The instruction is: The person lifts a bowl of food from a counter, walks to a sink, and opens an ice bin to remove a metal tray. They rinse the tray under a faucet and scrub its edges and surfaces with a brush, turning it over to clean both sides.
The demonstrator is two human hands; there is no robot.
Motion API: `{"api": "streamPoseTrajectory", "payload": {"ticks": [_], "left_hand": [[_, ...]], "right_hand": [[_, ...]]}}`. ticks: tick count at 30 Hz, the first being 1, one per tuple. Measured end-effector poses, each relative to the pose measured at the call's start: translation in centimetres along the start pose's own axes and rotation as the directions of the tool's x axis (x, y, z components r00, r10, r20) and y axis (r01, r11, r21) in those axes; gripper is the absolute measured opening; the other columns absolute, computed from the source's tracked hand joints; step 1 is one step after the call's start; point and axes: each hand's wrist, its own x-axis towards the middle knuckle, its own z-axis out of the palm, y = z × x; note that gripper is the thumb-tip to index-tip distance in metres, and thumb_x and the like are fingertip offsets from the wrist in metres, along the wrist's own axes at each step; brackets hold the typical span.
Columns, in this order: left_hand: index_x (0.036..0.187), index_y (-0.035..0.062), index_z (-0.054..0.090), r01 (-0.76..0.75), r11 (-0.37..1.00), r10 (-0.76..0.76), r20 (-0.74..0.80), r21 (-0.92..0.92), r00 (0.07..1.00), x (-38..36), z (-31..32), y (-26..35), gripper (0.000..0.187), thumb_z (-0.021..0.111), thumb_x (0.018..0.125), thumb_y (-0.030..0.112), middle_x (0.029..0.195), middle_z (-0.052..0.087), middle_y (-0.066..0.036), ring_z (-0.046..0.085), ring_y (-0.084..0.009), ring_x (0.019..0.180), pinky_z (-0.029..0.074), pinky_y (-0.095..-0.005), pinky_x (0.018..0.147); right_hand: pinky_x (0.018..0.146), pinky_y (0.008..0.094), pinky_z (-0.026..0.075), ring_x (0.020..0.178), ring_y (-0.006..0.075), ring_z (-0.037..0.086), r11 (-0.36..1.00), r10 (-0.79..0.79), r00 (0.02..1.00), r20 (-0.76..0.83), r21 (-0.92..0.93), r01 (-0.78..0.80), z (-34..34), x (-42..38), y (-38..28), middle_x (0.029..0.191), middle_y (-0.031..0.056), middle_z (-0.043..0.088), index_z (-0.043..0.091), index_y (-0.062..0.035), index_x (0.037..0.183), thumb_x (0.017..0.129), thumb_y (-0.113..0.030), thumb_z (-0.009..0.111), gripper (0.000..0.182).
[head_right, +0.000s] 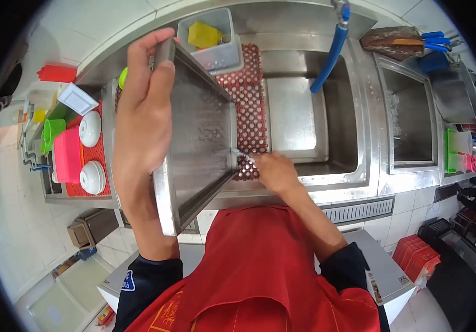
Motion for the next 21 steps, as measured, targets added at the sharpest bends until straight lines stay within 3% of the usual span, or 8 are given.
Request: {"api": "streamPoseTrajectory", "payload": {"ticks": [3, 6, 9, 12, 14, 16, 19, 21], "left_hand": [[0.129, 0.0029, 0.049, -0.017, 1.000, 0.016, -0.027, -0.011, 0.999, 0.6, 0.6, -1.2, 0.034, 0.041, 0.096, 0.011, 0.108, 0.055, -0.008, 0.049, -0.0155, 0.094, 0.038, -0.0267, 0.090], [0.128, 0.0031, 0.050, -0.032, 0.999, 0.030, -0.059, -0.037, 0.998, 0.6, 1.2, -1.8, 0.035, 0.041, 0.096, 0.011, 0.110, 0.056, -0.008, 0.050, -0.0143, 0.100, 0.037, -0.0259, 0.093], [0.128, 0.0033, 0.052, -0.044, 0.997, 0.039, -0.087, -0.067, 0.995, 0.7, 1.6, -2.0, 0.035, 0.041, 0.095, 0.010, 0.112, 0.057, -0.007, 0.050, -0.0131, 0.105, 0.035, -0.0251, 0.096], [0.128, 0.0035, 0.054, -0.058, 0.997, 0.052, -0.115, -0.049, 0.992, 0.6, 1.8, -2.5, 0.035, 0.041, 0.095, 0.010, 0.115, 0.059, -0.007, 0.050, -0.0119, 0.110, 0.034, -0.0243, 0.099], [0.127, 0.0019, 0.053, -0.073, 0.993, 0.085, -0.138, 0.090, 0.987, 0.8, 1.8, -3.4, 0.036, 0.041, 0.094, 0.010, 0.119, 0.058, -0.009, 0.049, -0.0152, 0.116, 0.030, -0.0268, 0.104], [0.127, 0.0004, 0.053, -0.085, 0.994, 0.094, -0.140, 0.074, 0.986, 1.0, 1.6, -3.6, 0.037, 0.041, 0.093, 0.010, 0.122, 0.057, -0.011, 0.047, -0.0181, 0.119, 0.027, -0.0293, 0.107], [0.128, -0.0017, 0.052, -0.094, 0.994, 0.101, -0.145, 0.060, 0.984, 1.1, 1.5, -3.9, 0.040, 0.042, 0.092, 0.012, 0.124, 0.055, -0.012, 0.045, -0.0212, 0.123, 0.025, -0.0325, 0.109], [0.128, -0.0027, 0.051, -0.114, 0.990, 0.124, -0.130, 0.085, 0.984, 1.3, 1.0, -4.4, 0.041, 0.042, 0.092, 0.013, 0.124, 0.055, -0.013, 0.045, -0.0224, 0.124, 0.025, -0.0337, 0.110]], "right_hand": [[0.079, 0.0447, 0.053, 0.085, 0.0341, 0.066, 0.972, -0.152, 0.985, -0.087, -0.193, 0.134, 1.3, 0.9, 1.4, 0.091, 0.0159, 0.069, 0.070, -0.0074, 0.100, 0.085, -0.012, 0.054, 0.022], [0.078, 0.0452, 0.053, 0.085, 0.0330, 0.067, 0.945, -0.216, 0.976, -0.023, -0.257, 0.203, 0.1, -0.9, -0.2, 0.092, 0.0177, 0.069, 0.070, -0.0069, 0.096, 0.083, -0.014, 0.055, 0.021], [0.074, 0.0432, 0.053, 0.080, 0.0338, 0.066, 0.960, -0.257, 0.964, 0.069, -0.093, 0.263, 0.9, 1.1, 0.9, 0.084, 0.0177, 0.068, 0.069, -0.0032, 0.088, 0.082, -0.013, 0.052, 0.020], [0.075, 0.0391, 0.050, 0.078, 0.0326, 0.064, 0.948, -0.313, 0.832, 0.458, 0.099, 0.301, -2.2, 5.4, 2.1, 0.073, 0.0130, 0.065, 0.066, -0.0012, 0.080, 0.082, -0.009, 0.056, 0.013], [0.075, 0.0406, 0.049, 0.078, 0.0349, 0.062, 0.923, -0.375, 0.767, 0.521, 0.291, 0.253, -2.6, 7.4, 3.3, 0.075, 0.0176, 0.065, 0.066, 0.0011, 0.080, 0.088, -0.012, 0.051, 0.021], [0.076, 0.0419, 0.050, 0.081, 0.0349, 0.063, 0.932, -0.343, 0.801, 0.490, 0.072, 0.355, -2.6, 6.6, 1.8, 0.074, 0.0176, 0.065, 0.066, 0.0012, 0.082, 0.087, -0.011, 0.053, 0.019], [0.076, 0.0443, 0.051, 0.080, 0.0369, 0.064, 0.930, -0.356, 0.924, 0.139, -0.040, 0.365, -1.1, 3.2, 0.4, 0.081, 0.0170, 0.066, 0.065, 0.0009, 0.084, 0.081, -0.009, 0.054, 0.015], [0.075, 0.0460, 0.052, 0.078, 0.0385, 0.063, 0.919, -0.380, 0.889, 0.256, -0.003, 0.393, -3.4, 2.3, -0.3, 0.089, 0.0175, 0.066, 0.065, -0.0009, 0.087, 0.079, -0.009, 0.055, 0.015]]}}
